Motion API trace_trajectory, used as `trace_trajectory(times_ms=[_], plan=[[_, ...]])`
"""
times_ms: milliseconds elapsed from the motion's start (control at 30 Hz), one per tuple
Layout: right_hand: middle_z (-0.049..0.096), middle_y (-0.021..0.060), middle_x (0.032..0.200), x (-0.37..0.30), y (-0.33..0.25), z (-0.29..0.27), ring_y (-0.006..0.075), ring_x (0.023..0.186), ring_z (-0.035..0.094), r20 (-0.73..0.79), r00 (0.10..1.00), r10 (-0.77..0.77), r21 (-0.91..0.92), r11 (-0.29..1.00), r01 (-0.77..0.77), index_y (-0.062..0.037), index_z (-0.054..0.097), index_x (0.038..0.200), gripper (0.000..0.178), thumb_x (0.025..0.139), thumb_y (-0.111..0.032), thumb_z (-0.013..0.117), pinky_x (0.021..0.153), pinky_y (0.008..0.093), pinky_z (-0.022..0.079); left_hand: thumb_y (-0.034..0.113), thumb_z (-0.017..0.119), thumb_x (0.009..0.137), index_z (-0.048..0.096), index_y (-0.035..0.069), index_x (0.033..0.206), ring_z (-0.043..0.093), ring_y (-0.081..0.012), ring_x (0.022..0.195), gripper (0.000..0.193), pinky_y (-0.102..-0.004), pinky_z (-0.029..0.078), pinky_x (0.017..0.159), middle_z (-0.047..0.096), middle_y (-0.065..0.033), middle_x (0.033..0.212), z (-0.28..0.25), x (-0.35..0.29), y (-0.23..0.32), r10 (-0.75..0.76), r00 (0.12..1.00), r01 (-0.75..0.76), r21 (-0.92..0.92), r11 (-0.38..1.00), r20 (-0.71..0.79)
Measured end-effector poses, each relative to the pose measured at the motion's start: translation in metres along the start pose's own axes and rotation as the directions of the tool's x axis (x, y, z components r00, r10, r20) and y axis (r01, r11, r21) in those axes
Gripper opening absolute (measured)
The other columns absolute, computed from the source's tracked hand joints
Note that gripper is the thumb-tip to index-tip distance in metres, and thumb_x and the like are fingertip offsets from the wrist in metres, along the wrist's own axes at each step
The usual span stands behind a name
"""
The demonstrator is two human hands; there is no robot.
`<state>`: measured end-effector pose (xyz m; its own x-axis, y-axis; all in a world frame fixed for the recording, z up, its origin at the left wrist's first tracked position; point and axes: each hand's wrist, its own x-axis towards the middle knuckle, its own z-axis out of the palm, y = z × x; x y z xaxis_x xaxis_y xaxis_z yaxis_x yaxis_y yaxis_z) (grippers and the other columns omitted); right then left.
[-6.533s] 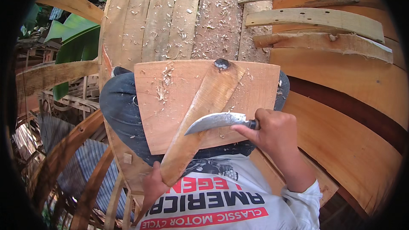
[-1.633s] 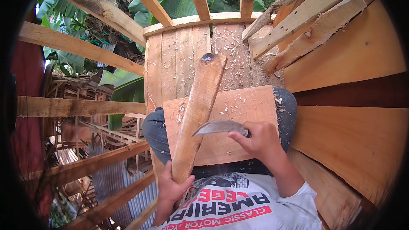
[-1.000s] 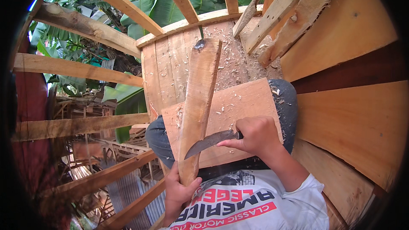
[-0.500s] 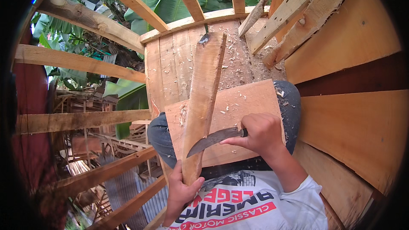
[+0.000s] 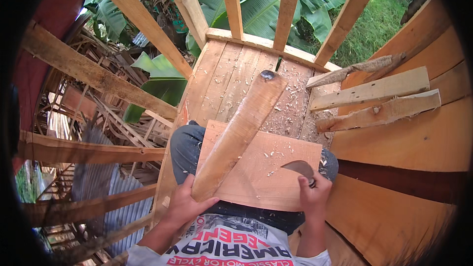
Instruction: The person sits cross-legged on a wooden platform and uses a curved knife to shave and shape a long, thin piece of wood. They hold the wood with their left hand and repeatedly scrape the surface with the knife in their right hand, producing wood shavings.
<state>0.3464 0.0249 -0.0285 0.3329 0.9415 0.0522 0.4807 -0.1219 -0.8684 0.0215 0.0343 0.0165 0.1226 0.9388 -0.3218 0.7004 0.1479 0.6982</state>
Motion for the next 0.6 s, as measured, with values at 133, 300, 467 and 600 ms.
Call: trace_trajectory(times_ms=[133,300,467,600], plan=[[0.045,-0.0047,0.065,-0.022,-0.010,0.046,0.0045,0.060,0.038,0.202,0.974,0.104,0.318,0.934,-0.165,-0.0001,0.062,0.088,0.029,0.086,-0.026,0.073,0.053,0.0229,0.031,0.052,0.078,0.073,0.050,0.000,0.102,0.067,-0.0412,0.072,0.066,-0.0460,0.053,0.063,0.066,-0.0234,0.079,0.013,0.017,0.037,0.105,0.993,-0.106,0.007,0.994,0.050],[0.055,-0.0025,0.075,-0.034,-0.042,0.057,0.0030,0.067,0.048,0.355,0.931,0.087,0.673,0.667,-0.319,0.0031,0.059,0.102,0.026,0.089,-0.017,0.070,0.057,0.0214,0.038,0.051,0.075,0.077,0.047,0.001,0.100,0.066,-0.0439,0.071,0.062,-0.0478,0.053,0.063,0.064,-0.0243,0.078,0.031,0.022,0.067,0.248,0.960,-0.252,0.019,0.967,0.132],[0.062,0.0046,0.078,-0.026,-0.045,0.035,0.0049,0.058,0.055,0.427,0.888,0.173,0.632,0.645,-0.430,0.0030,0.057,0.103,0.022,0.089,-0.008,0.068,0.046,0.0223,0.043,0.043,0.074,0.081,0.049,-0.001,0.112,0.067,-0.0396,0.088,0.059,-0.0434,0.053,0.076,0.064,-0.0246,0.092,0.024,0.025,0.075,0.330,0.894,-0.255,-0.262,0.931,0.302],[0.059,0.0087,0.078,-0.024,-0.046,0.037,0.0102,0.046,0.050,0.364,0.910,0.200,0.741,0.530,-0.413,-0.0004,0.046,0.113,0.041,0.085,-0.015,0.072,0.035,0.0239,0.037,0.038,0.075,0.081,0.047,-0.002,0.130,0.063,-0.0259,0.101,0.069,-0.0327,0.045,0.091,0.063,-0.0183,0.112,0.010,0.035,0.055,0.307,0.751,-0.053,-0.409,0.911,0.585]])
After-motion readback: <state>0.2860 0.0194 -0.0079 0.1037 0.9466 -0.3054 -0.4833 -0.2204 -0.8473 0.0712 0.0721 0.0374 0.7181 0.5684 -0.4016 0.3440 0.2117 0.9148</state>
